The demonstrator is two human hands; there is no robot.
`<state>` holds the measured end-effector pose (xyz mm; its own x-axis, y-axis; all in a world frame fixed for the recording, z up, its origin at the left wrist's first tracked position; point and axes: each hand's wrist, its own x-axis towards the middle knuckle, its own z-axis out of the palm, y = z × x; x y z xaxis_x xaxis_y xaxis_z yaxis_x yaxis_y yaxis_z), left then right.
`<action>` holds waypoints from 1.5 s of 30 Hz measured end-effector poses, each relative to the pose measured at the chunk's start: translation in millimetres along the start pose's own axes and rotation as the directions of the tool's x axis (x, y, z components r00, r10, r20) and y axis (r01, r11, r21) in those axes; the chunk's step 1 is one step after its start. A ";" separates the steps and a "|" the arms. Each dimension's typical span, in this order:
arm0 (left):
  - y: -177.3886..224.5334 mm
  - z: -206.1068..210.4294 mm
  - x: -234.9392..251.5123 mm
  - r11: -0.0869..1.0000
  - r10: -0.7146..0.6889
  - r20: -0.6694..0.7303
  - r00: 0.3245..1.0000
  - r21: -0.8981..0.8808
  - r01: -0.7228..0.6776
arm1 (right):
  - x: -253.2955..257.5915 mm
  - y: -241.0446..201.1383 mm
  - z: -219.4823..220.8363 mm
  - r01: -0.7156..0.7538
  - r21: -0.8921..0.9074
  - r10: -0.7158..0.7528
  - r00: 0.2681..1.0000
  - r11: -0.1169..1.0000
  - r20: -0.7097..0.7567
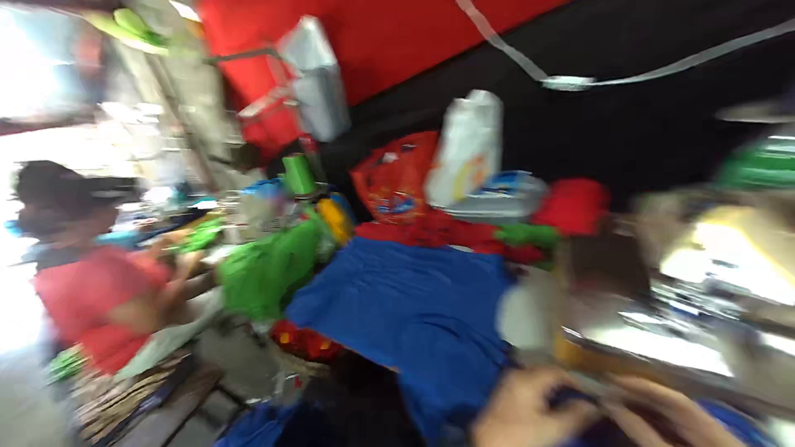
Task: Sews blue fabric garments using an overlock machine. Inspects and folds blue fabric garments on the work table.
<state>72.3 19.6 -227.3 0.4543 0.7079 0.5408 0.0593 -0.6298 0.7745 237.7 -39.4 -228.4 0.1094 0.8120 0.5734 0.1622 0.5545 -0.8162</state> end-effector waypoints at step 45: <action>29.9 4.3 81.4 0.972 0.140 0.000 0.990 0.188 -0.137 | -17.9 5.4 10.2 0.094 -0.075 -0.112 0.949 0.993 -0.294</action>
<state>114.9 56.9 -161.5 0.4585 0.6128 0.6436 0.1626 -0.7698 0.6172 226.7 -49.1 -243.8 0.3738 0.6554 0.6563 0.2445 0.6130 -0.7513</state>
